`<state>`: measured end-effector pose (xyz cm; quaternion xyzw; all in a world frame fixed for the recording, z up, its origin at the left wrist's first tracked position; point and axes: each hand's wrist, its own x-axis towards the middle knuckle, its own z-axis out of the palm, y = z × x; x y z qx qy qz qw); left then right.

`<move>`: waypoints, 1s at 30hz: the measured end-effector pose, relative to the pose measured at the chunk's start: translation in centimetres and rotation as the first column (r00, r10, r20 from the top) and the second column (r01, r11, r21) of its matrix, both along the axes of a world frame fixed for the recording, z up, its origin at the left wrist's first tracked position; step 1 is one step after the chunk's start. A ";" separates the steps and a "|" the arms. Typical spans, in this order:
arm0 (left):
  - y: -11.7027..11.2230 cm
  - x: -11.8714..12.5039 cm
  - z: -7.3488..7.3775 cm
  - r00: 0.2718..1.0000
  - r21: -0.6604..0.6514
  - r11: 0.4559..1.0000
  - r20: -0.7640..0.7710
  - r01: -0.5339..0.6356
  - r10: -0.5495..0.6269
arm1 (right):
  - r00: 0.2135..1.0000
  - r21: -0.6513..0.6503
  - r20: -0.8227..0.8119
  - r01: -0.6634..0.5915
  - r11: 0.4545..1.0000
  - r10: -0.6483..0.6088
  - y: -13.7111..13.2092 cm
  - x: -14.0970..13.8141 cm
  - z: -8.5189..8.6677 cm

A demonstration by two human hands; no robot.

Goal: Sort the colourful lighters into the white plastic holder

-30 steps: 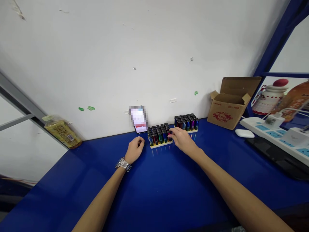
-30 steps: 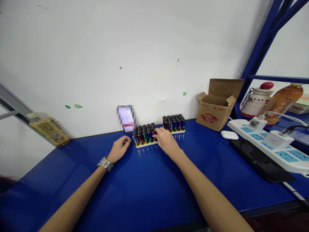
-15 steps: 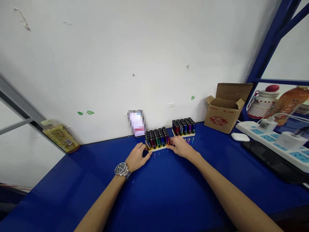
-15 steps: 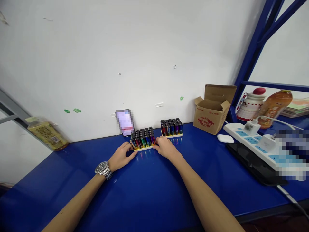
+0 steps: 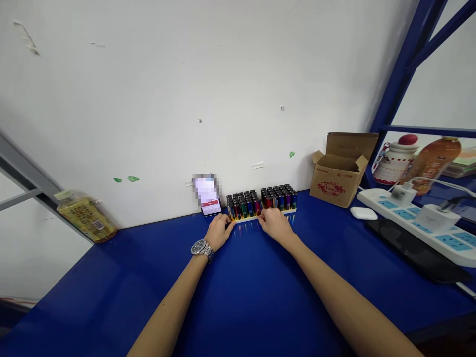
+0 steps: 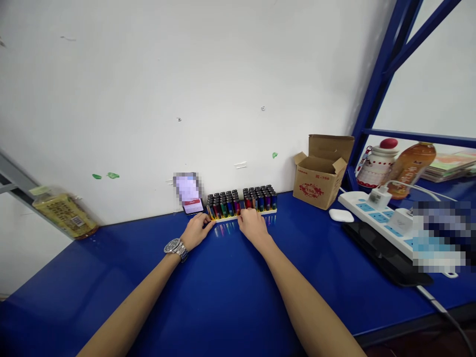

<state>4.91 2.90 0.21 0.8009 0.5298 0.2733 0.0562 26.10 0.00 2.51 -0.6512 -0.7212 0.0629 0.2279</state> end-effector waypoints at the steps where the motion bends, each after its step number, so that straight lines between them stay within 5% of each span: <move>1: 0.0 0.0 0.0 1.000 0.003 1.000 0.011 -0.004 0.004 | 1.000 0.049 -0.006 0.014 0.999 -0.014 0.0 0.3 0.3; 5: -0.3 0.0 -0.1 0.999 0.011 1.000 0.048 -0.011 0.010 | 0.989 0.370 -0.014 0.140 0.919 -0.145 0.7 2.1 1.8; 7: -0.4 -0.1 -0.1 0.998 0.011 1.000 0.056 -0.012 0.012 | 0.984 0.416 0.054 0.134 0.900 -0.171 1.7 3.1 2.7; 12: -0.6 -0.2 0.0 0.998 0.009 1.000 0.066 -0.021 0.021 | 0.956 0.142 0.293 -0.061 0.988 0.017 5.1 4.7 4.0; 16: -0.7 -0.4 0.1 0.997 0.004 1.000 0.071 -0.023 0.022 | 0.948 -0.066 0.300 -0.092 0.994 0.107 5.8 5.1 4.4; 24: -0.9 0.0 0.3 0.987 0.042 0.999 0.161 -0.025 0.018 | 0.927 -0.040 0.347 -0.136 0.990 0.142 -0.7 5.2 4.4; 30: -1.4 0.0 1.1 0.938 0.099 0.979 0.319 -0.176 0.136 | 0.930 -0.012 0.335 -0.156 0.988 0.151 -6.2 0.1 4.4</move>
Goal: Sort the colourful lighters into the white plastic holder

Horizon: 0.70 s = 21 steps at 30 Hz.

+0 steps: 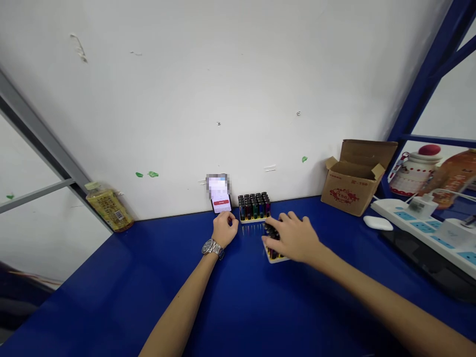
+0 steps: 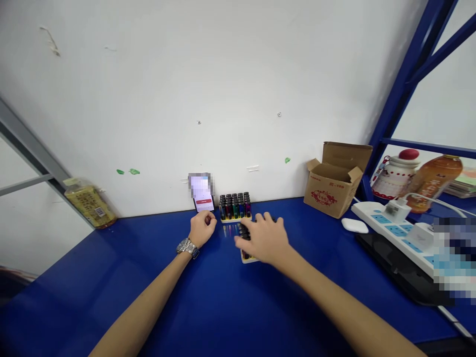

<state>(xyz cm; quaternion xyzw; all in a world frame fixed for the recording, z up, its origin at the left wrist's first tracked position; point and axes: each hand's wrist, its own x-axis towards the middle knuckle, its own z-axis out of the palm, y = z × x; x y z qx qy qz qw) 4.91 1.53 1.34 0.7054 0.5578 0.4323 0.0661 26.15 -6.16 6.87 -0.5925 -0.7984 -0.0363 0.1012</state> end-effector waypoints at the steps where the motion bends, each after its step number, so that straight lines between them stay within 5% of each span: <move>1: -0.1 -0.1 0.1 0.999 0.008 1.000 0.032 -0.024 0.023 | 1.000 0.003 -0.020 -0.008 1.000 0.008 -0.5 -1.3 0.1; 6: -1.2 -1.1 0.2 0.978 -0.008 0.998 0.199 -0.067 0.067 | 0.992 0.003 -0.113 -0.051 0.999 0.051 -1.0 -7.4 0.4; 10: -2.4 -3.1 -0.3 0.876 -0.093 0.992 0.482 0.081 -0.027 | 0.985 -0.038 -0.168 -0.053 0.998 0.046 -0.3 -10.3 0.6; 16: -2.8 -5.0 -1.2 0.668 -0.105 0.985 0.744 0.138 -0.015 | 0.953 -0.199 -0.299 -0.113 0.974 0.050 0.4 -10.4 2.4; 21: -2.3 -4.9 -1.5 0.678 -0.150 0.971 0.735 0.188 -0.017 | 0.931 0.030 -0.361 -0.046 0.999 0.053 4.4 -8.6 4.2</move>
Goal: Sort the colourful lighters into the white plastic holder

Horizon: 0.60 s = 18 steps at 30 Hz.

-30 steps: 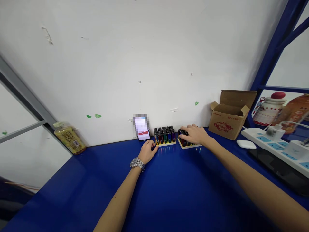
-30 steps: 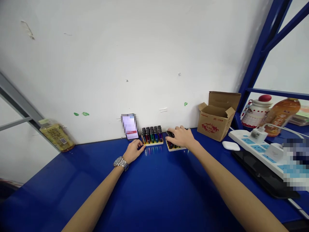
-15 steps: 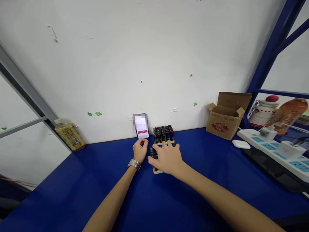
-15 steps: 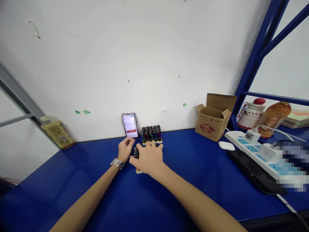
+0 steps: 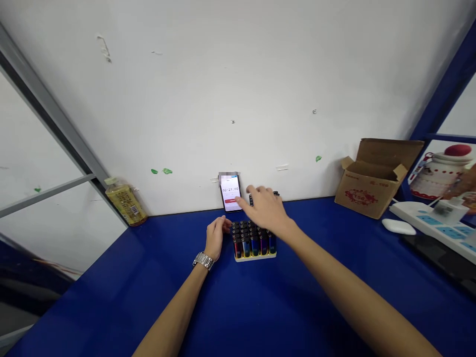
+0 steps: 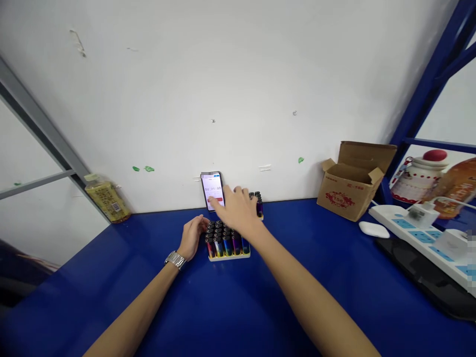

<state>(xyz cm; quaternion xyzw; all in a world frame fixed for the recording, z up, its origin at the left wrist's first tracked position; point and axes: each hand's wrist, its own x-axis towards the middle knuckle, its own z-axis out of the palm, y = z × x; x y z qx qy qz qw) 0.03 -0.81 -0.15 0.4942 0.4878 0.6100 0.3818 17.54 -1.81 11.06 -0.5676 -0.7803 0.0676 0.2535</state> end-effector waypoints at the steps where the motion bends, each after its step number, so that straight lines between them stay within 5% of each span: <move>1: 0.0 0.0 0.0 1.000 -0.010 1.000 -0.008 0.004 -0.004 | 0.999 0.052 0.018 0.044 0.998 -0.045 1.3 0.3 0.0; 4: 0.0 0.0 0.1 1.000 -0.018 1.000 -0.017 0.008 -0.009 | 0.989 0.020 0.114 0.094 0.995 -0.096 5.2 1.2 -0.8; 8: -0.2 0.1 0.3 1.000 -0.030 0.999 -0.022 0.019 -0.019 | 0.964 -0.144 0.265 0.054 0.988 -0.014 8.1 1.9 -2.6; 18: -0.4 -0.1 0.1 0.998 -0.024 0.998 -0.028 0.056 -0.057 | 0.947 -0.114 0.321 0.029 0.993 0.009 7.7 4.2 -3.7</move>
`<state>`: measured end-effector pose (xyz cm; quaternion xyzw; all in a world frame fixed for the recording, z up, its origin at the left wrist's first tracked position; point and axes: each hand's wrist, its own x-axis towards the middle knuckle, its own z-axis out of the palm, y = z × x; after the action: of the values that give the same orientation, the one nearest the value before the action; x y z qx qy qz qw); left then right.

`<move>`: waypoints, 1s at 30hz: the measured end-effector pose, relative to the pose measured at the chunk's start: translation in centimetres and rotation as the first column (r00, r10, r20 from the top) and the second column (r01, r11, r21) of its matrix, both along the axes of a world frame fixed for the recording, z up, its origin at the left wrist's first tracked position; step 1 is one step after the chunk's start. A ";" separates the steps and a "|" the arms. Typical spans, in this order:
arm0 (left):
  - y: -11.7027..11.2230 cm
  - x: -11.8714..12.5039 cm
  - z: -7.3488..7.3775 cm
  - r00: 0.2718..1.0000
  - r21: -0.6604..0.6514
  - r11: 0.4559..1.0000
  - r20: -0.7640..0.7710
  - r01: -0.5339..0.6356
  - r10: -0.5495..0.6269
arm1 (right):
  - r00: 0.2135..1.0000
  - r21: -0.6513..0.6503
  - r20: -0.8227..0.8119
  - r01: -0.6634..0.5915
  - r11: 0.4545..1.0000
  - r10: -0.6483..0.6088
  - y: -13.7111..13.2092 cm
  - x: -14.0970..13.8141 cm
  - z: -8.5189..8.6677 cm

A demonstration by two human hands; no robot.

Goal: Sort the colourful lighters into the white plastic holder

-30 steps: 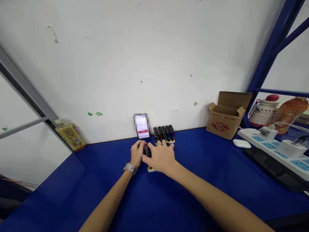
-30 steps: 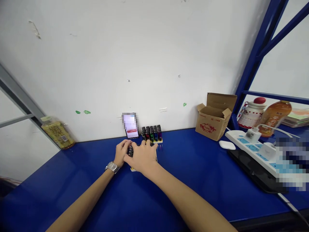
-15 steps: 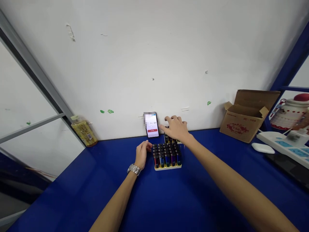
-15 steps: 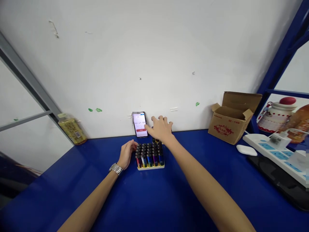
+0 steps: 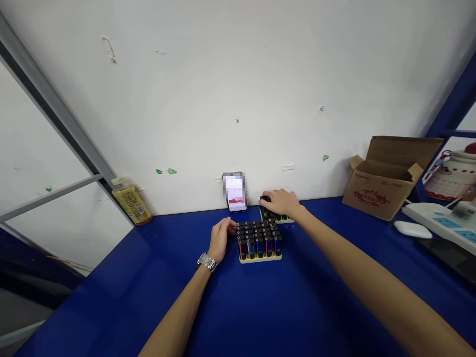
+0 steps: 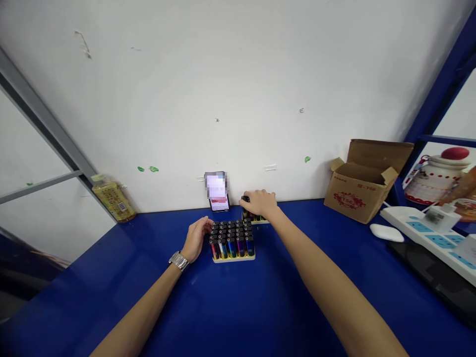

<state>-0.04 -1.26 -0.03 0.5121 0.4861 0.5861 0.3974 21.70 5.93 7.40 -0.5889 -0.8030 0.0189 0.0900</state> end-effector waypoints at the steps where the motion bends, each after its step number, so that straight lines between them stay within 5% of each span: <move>1: 0.0 0.0 0.0 1.000 -0.002 1.000 0.001 0.002 -0.002 | 1.000 0.002 0.004 0.007 1.000 -0.007 0.0 0.6 0.0; 11: 0.1 0.0 0.1 1.000 -0.030 0.999 -0.022 -0.013 0.012 | 0.999 -0.013 0.028 0.027 1.000 -0.026 1.8 5.3 0.0; 15: -0.2 0.3 0.5 1.000 -0.043 0.999 -0.008 0.022 -0.023 | 0.999 0.237 -0.026 -0.031 0.971 0.038 0.5 5.3 -0.5; 19: -0.9 0.1 1.6 0.983 -0.072 0.981 -0.010 0.180 -0.181 | 0.869 0.449 -0.342 -0.183 0.874 0.357 -3.2 4.6 -2.5; 21: -1.2 -0.4 2.4 0.955 -0.081 0.952 0.002 0.296 -0.297 | 0.705 0.400 -0.516 -0.303 0.865 0.486 -5.6 4.1 -3.7; 23: -1.5 -1.0 3.2 0.894 -0.093 0.891 -0.019 0.445 -0.448 | 0.610 0.259 -0.629 -0.420 0.870 0.481 -7.7 3.5 -4.8; 27: -1.9 -1.9 4.5 0.716 -0.239 0.731 -0.164 0.639 -0.679 | 0.635 -0.004 -0.694 -0.475 0.880 0.340 -9.9 2.3 -5.8; 30: -2.0 -1.7 4.9 0.674 -0.279 0.726 -0.272 0.628 -0.687 | 0.625 -0.042 -0.733 -0.436 0.899 0.269 -9.9 1.5 -5.7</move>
<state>-1.73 -3.29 4.83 0.7161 0.3781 0.2580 0.5270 23.20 -3.96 1.72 -0.3713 -0.7977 0.3486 0.3229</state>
